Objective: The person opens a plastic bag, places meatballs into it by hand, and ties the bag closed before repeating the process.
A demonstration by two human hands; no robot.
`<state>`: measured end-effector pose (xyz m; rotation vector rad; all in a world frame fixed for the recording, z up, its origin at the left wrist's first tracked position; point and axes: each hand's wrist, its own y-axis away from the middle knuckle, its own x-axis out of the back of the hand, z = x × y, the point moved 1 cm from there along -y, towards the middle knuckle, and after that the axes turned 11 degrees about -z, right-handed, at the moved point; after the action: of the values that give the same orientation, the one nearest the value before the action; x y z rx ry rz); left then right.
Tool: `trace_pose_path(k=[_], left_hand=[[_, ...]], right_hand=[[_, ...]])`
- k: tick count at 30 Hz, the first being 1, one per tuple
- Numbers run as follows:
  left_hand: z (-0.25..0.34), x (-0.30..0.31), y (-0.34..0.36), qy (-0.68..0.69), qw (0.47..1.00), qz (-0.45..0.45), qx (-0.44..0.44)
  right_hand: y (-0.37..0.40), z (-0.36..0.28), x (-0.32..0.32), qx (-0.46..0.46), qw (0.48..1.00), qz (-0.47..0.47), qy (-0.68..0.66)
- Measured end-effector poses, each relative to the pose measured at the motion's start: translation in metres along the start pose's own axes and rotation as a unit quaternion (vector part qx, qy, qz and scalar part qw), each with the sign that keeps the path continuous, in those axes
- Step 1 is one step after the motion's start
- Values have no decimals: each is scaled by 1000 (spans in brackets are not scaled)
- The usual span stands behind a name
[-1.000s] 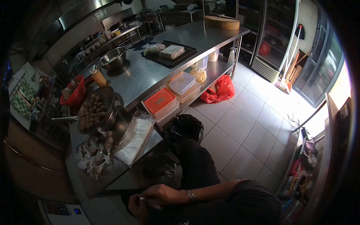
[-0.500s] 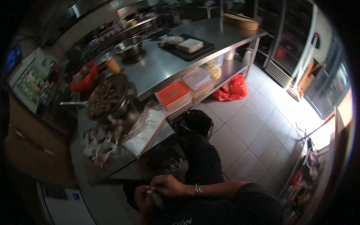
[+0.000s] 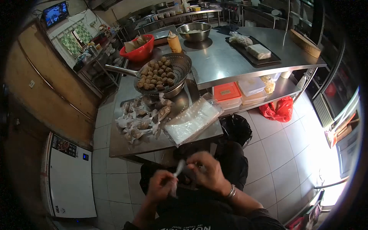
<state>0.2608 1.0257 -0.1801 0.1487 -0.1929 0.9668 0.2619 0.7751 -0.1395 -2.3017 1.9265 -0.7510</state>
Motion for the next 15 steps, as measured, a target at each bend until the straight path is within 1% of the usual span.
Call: trace_pose_path(k=[2, 3, 4, 6, 8, 9, 11, 12, 13, 14, 15], left_hand=[[17, 24, -20, -96, 980, 118, -126], [22, 43, -31, -171, 960, 157, -157], [28, 64, -42, -244, 932, 193, -187], [58, 102, -79, -333, 861, 240, -300], [76, 131, -112, -402, 830, 240, -303], [74, 142, -126, -403, 828, 240, -307], [61, 157, -153, -534, 802, 202, -176], [57, 151, -157, -535, 800, 202, -181], [51, 140, -157, -552, 802, 198, -116], [42, 132, -156, -566, 800, 192, -50], [31, 129, -155, -586, 792, 168, -44]], right_hand=[[-17, -8, 20, -11, 990, 103, 93], [-26, 3, 32, -7, 979, 139, 149], [-35, 21, 43, -4, 963, 175, 204], [-55, 50, 65, -15, 938, 199, 282], [-78, 68, 79, -19, 929, 208, 307], [-86, 78, 83, -26, 919, 214, 329], [-98, 110, 82, -28, 925, 207, 318], [-103, 118, 84, -31, 931, 198, 305], [-103, 89, 86, -100, 961, 120, 229], [-103, 85, 82, -99, 960, 124, 229], [-99, 84, 76, -109, 942, 129, 289]])
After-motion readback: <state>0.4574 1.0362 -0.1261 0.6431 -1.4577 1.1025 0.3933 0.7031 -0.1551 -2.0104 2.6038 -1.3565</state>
